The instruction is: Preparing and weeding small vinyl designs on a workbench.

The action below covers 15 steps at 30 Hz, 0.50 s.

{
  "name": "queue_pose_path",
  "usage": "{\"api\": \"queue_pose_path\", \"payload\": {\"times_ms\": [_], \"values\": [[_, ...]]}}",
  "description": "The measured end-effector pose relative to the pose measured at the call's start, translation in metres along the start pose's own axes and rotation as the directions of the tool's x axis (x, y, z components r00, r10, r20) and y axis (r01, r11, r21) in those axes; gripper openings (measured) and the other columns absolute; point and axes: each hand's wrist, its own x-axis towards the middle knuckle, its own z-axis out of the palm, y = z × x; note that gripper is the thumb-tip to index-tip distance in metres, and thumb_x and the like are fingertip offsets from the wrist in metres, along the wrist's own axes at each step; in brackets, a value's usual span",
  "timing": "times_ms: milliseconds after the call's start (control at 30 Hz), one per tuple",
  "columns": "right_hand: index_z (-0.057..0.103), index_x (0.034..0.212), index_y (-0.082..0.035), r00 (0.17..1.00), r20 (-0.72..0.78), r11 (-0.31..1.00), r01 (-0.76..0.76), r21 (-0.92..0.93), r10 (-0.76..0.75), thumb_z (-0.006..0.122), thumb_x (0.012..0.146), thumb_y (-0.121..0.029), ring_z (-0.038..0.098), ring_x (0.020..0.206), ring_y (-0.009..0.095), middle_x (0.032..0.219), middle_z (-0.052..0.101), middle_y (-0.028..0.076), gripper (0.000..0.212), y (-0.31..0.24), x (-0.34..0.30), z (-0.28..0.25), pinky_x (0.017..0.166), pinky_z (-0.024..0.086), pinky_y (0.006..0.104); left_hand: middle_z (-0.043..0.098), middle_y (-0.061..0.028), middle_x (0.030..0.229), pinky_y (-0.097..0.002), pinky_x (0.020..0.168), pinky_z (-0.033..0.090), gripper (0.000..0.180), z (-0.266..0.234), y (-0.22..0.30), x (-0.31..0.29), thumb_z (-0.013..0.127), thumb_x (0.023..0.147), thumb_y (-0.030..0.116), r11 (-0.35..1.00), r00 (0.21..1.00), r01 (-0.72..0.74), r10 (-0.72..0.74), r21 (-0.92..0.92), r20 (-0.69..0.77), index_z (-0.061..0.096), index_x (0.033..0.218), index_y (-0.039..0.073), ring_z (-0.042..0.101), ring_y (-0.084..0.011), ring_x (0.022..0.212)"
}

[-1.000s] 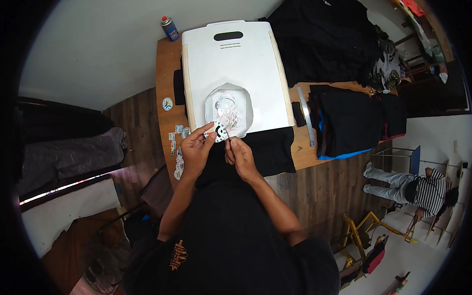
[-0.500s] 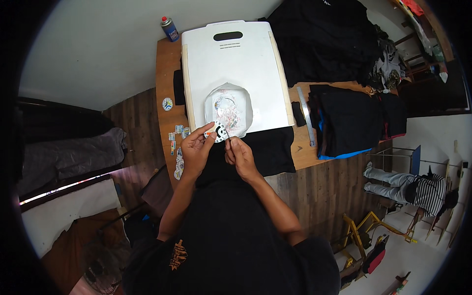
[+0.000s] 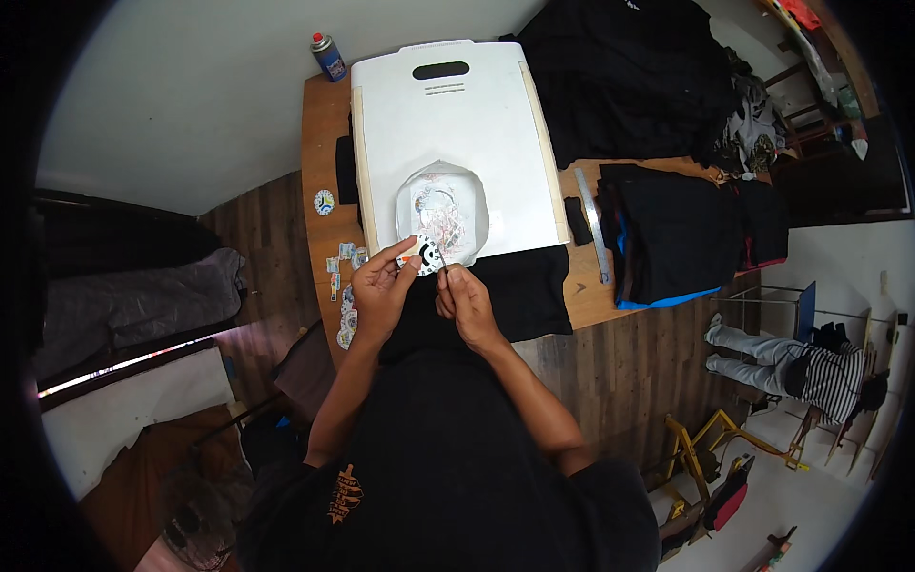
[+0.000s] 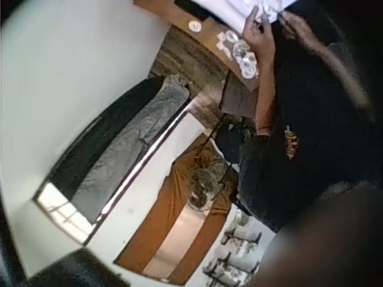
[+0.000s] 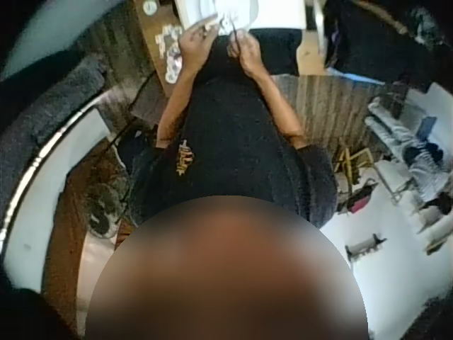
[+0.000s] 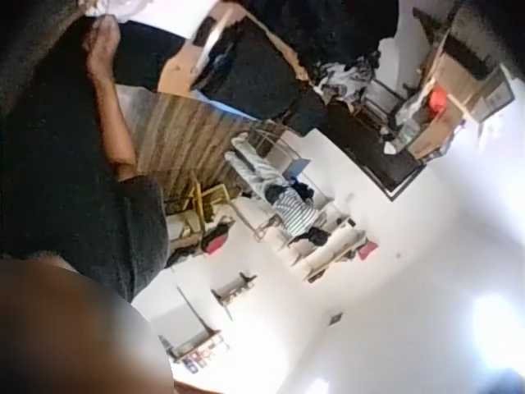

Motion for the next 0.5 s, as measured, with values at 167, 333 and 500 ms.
{"api": "queue_pose_path", "payload": {"times_ms": [167, 333, 500], "values": [[0.048, 0.092, -0.008, 1.000, -0.012, 1.000, -0.001, 0.008, 0.001, 0.036, 0.108, -0.035, 0.025, 0.048, 0.007, 0.059, 0.031, -0.004, 0.033, 0.0000, -0.0007, 0.0001, 0.050, 0.026, 0.0256, 0.068, -0.0132, 0.111, -0.0238, 0.089, 0.049, 0.032, 0.0007, 0.0014, -0.0006, 0.065, 0.090, -0.005, 1.000, 1.000, -0.001, 0.001, -0.007, -0.005, 0.062, 0.122, -0.009, 0.063, -0.0121, 0.100], [0.048, 0.092, -0.008, 1.000, -0.010, 1.000, -0.017, 0.020, 0.017, 0.036, 0.108, -0.035, 0.024, 0.048, 0.007, 0.059, 0.030, -0.004, 0.034, -0.0041, -0.0014, 0.0012, 0.050, 0.026, 0.0255, 0.067, -0.0107, 0.107, -0.0195, 0.082, 0.049, 0.032, -0.0062, -0.0082, -0.0007, 0.062, 0.093, -0.004, 0.999, 1.000, -0.029, 0.029, 0.019, 0.012, 0.059, 0.124, -0.010, 0.062, -0.0077, 0.092], [0.047, 0.092, -0.007, 0.999, 0.004, 0.999, -0.037, 0.011, 0.037, 0.037, 0.108, -0.036, 0.024, 0.047, 0.007, 0.058, 0.029, -0.004, 0.034, -0.0018, -0.0024, -0.0009, 0.050, 0.026, 0.0255, 0.067, -0.0101, 0.106, -0.0192, 0.081, 0.048, 0.031, -0.0060, -0.0065, -0.0023, 0.062, 0.093, -0.003, 1.000, 1.000, 0.006, -0.006, 0.003, 0.008, 0.060, 0.124, -0.010, 0.061, -0.0073, 0.091]]}}
